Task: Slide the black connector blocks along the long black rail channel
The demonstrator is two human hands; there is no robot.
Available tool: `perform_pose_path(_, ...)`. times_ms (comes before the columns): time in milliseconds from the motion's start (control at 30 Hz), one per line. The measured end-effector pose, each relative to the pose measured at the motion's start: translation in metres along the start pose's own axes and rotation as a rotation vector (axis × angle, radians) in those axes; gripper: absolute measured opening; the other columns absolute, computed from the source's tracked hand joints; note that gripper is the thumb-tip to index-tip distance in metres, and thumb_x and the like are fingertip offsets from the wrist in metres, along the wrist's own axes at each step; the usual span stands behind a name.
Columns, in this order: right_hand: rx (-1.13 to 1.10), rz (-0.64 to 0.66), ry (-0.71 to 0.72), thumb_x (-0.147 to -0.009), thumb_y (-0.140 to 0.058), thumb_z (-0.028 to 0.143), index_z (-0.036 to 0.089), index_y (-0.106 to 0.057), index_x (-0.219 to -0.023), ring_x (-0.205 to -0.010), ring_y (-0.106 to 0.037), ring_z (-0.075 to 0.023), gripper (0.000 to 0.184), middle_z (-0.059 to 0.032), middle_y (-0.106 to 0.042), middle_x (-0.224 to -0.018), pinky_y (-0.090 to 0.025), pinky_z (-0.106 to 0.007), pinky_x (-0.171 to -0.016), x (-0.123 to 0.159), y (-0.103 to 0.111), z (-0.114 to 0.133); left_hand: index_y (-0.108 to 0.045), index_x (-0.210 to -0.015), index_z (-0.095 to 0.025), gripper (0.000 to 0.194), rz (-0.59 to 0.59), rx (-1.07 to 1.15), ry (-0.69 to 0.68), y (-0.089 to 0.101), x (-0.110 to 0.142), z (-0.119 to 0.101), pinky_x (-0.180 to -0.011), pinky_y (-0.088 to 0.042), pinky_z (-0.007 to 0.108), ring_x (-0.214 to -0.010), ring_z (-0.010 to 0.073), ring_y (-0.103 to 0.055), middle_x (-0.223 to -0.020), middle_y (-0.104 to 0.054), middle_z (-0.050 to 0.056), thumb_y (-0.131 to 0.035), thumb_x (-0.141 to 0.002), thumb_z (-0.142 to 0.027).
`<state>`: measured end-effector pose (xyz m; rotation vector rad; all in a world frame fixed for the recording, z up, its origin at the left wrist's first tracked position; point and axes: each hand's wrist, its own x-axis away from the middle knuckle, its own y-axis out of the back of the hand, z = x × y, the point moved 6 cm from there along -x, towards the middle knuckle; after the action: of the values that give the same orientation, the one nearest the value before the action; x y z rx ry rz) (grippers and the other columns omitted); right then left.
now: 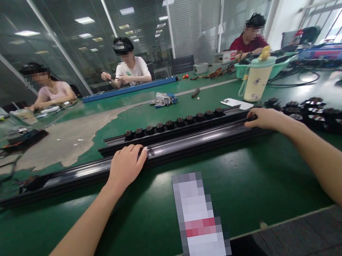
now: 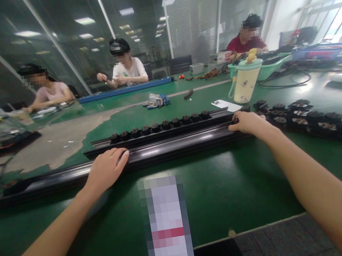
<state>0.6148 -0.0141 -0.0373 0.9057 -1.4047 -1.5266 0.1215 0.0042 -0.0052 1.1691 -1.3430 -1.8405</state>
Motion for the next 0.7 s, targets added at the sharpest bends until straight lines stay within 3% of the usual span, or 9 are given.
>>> perform_pose_path(133,0.009,0.006,-0.087,-0.081,-0.06,0.055,0.02,-0.062,-0.126,-0.112,-0.061,-0.0368,0.056,-0.0157,-0.067,-0.121,-0.042,-0.057,-0.1,0.006,0.004,0.002,-0.068,-0.118,-0.014,0.057,0.004,0.003,0.002,0.0,-0.001,0.001,-0.094,-0.049,0.043,-0.11,0.031,-0.066,-0.117,-0.072,0.014,-0.023,-0.104,-0.046)
perform_pose_path(300,0.003,0.0,-0.108,-0.08,-0.06,0.056,0.02,-0.066,-0.119,-0.108,-0.062,-0.0365,0.053,-0.0155,-0.068,-0.114,-0.045,-0.056,-0.096,0.005,0.005,0.001,-0.067,-0.119,-0.014,0.058,0.002,-0.004,-0.005,-0.001,-0.002,0.002,-0.094,-0.049,0.045,-0.11,0.0317,-0.066,-0.115,-0.072,0.014,-0.022,-0.103,-0.046)
perform_pose_path(533,-0.017,0.045,-0.134,-0.083,-0.06,0.05,0.021,-0.063,-0.132,-0.12,-0.059,-0.0394,0.056,-0.0154,-0.065,-0.128,-0.041,-0.061,-0.103,0.005,0.004,-0.004,-0.067,-0.119,-0.013,0.06,0.005,-0.01,-0.008,-0.002,-0.002,0.003,-0.096,-0.049,0.044,-0.111,0.0318,-0.065,-0.117,-0.072,0.014,-0.021,-0.103,-0.048)
perform_pose_path(700,-0.024,0.028,-0.14,-0.084,-0.06,0.05,0.022,-0.064,-0.129,-0.117,-0.061,-0.0375,0.053,-0.0138,-0.067,-0.123,-0.042,-0.06,-0.102,0.0,0.0,-0.011,-0.067,-0.118,-0.015,0.059,-0.001,-0.019,-0.002,-0.001,-0.002,0.003,-0.095,-0.049,0.043,-0.109,0.0307,-0.066,-0.115,-0.073,0.013,-0.021,-0.103,-0.048)
